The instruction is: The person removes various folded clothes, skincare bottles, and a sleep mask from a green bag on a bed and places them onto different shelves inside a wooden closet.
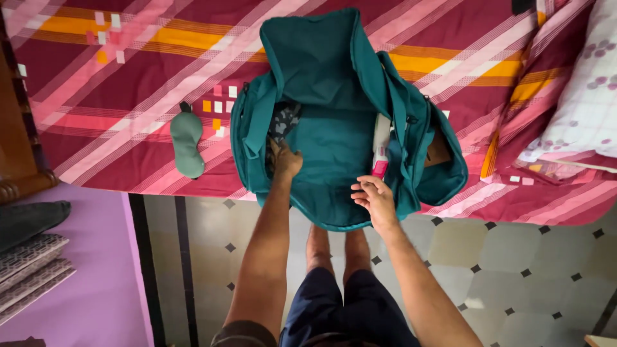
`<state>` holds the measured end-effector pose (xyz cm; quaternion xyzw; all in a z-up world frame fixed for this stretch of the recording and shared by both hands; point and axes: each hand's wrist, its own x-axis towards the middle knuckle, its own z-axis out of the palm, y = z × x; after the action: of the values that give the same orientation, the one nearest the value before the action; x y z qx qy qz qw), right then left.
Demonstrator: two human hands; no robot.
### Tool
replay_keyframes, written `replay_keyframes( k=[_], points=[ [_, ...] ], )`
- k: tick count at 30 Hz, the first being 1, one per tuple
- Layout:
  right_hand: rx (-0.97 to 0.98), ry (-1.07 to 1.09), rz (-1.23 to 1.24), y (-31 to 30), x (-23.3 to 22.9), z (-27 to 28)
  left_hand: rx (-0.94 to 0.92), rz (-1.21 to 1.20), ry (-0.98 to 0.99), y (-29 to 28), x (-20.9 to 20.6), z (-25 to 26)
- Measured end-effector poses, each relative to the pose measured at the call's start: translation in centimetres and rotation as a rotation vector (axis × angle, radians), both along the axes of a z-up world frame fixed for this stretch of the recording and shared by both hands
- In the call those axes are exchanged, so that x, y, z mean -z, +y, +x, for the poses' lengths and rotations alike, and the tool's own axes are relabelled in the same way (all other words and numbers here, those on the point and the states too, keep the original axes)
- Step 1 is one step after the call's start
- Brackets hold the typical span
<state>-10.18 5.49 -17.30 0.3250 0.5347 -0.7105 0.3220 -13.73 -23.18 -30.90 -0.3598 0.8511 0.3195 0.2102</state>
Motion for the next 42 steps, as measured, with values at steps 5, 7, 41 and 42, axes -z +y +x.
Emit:
replay_keyframes(
  k=[5, 7, 41, 42],
  points=[
    [-0.006, 0.037, -0.031, -0.6, -0.4, -0.4, 0.528, -0.189, 0.015, 0.8, 7.9, 2.5],
    [0.0, 0.059, -0.04, -0.9, -0.2, -0.6, 0.624, -0.103, -0.133, 2.8, 1.0, 1.2],
    [-0.104, 0.083, -0.258, -0.1, -18.4, -4.7, -0.193, 1.111, 0.458, 0.7, -24.9, 2.4],
    [-0.089, 0.09, -0.277, 0.1, -18.6, -4.8, -0.211, 1.334, 0.49, 0.3, -25.3, 2.2]
  ],
)
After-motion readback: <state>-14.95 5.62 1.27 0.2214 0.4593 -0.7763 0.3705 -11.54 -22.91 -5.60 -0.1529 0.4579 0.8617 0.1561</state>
